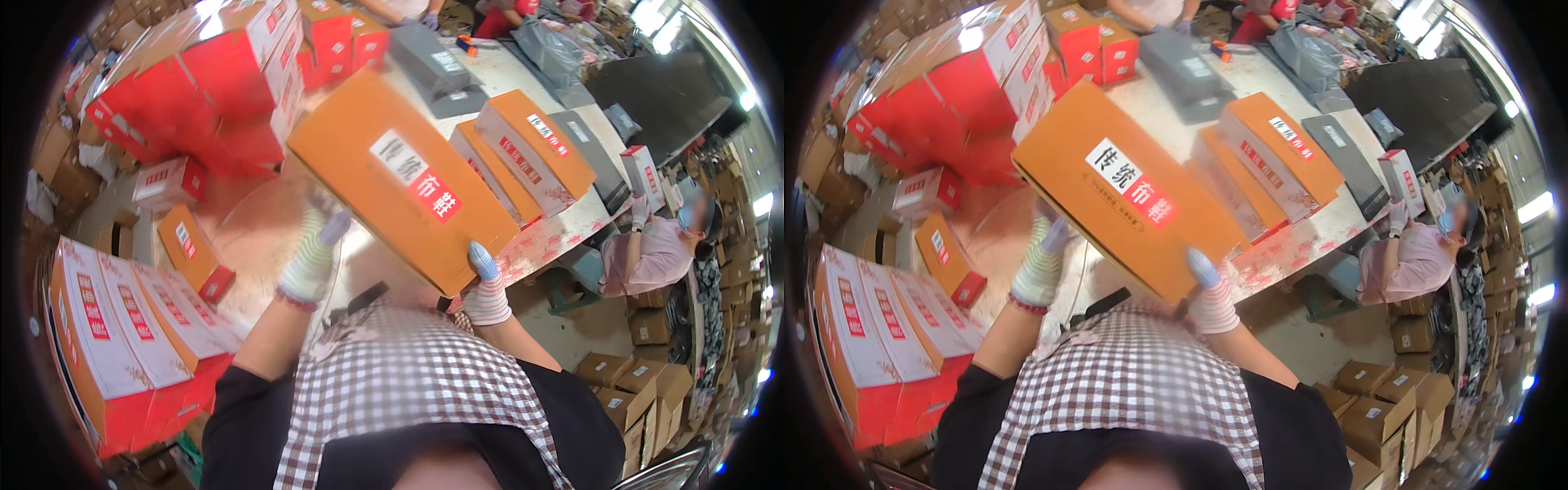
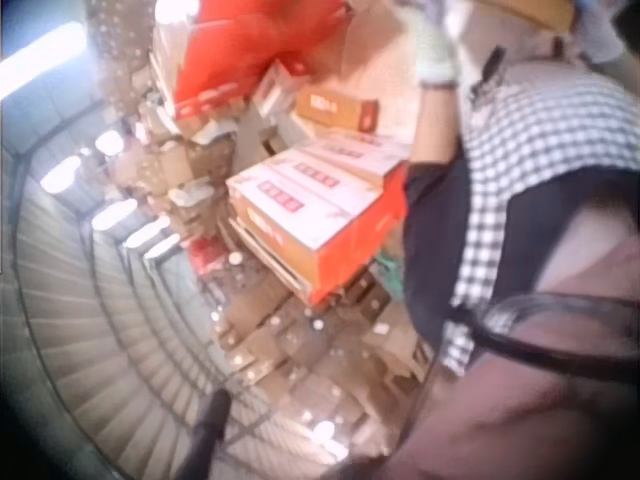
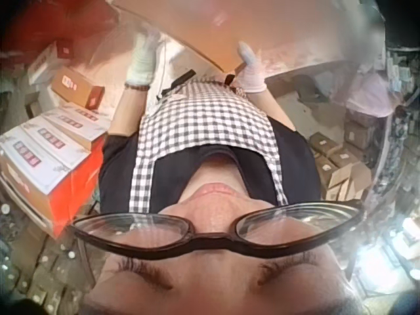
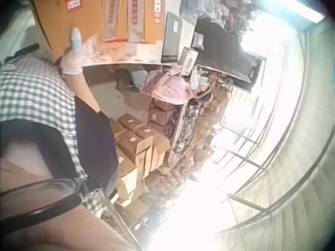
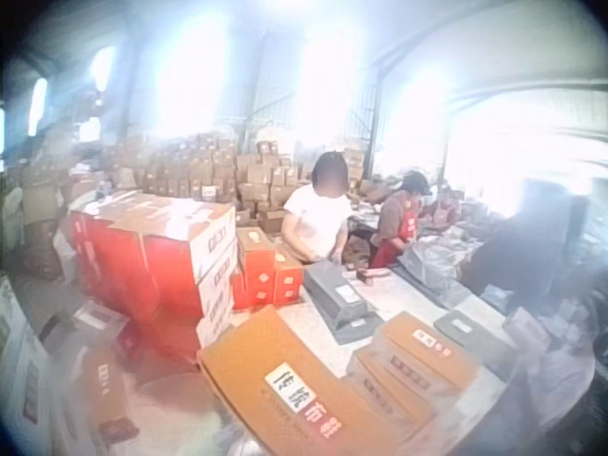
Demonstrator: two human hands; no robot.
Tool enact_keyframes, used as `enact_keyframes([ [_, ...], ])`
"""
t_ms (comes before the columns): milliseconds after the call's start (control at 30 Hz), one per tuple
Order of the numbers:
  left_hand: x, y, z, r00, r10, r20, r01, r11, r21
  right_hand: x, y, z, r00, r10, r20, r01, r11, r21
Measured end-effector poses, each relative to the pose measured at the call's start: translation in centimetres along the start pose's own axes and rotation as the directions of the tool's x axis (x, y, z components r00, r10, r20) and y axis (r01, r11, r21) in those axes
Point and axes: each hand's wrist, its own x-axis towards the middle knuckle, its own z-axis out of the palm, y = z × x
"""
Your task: The person picks up orange boxes from a stack and places them into larger white boxes or gray bags on a communal table, occasionally moving stacks of boxes to organize the workspace.
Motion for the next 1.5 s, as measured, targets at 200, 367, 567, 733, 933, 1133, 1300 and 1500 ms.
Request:
enact_keyframes([
  [200,1.6,-2.7,3.2,0.952,-0.268,-0.146,0.265,0.963,-0.040,1.1,1.2,-0.9,0.996,-0.090,-0.028,0.062,0.848,-0.527],
  [367,3.0,-3.9,0.9,0.915,-0.393,-0.093,0.366,0.905,-0.218,3.9,-0.3,-0.3,0.759,-0.588,0.281,0.310,-0.054,-0.949],
  [567,-0.2,-3.1,1.7,0.860,-0.473,0.191,0.497,0.862,-0.104,5.4,-2.3,10.0,0.953,-0.091,0.289,0.227,-0.420,-0.879],
  [733,0.2,0.9,2.7,0.832,-0.491,0.257,0.541,0.822,-0.181,6.2,-4.0,8.3,0.916,-0.072,0.396,0.382,-0.154,-0.911],
  [933,2.2,-5.0,0.8,0.835,-0.407,0.370,0.432,0.902,0.017,7.1,-2.6,9.1,0.875,-0.103,0.474,0.392,-0.426,-0.815],
  [1133,5.3,-15.0,-9.3,0.944,-0.323,0.070,0.169,0.653,0.738,12.4,3.0,-1.3,0.989,0.077,0.129,0.148,-0.652,-0.743],
  [1300,9.0,-7.0,-27.2,0.688,0.430,-0.584,0.556,0.206,0.806,10.3,10.7,3.1,0.795,0.412,0.445,0.605,-0.591,-0.534],
  [1500,5.6,1.6,-42.1,0.193,0.404,-0.894,0.979,-0.015,0.204,14.6,13.9,-12.1,0.852,0.366,0.373,0.491,-0.806,-0.329],
])
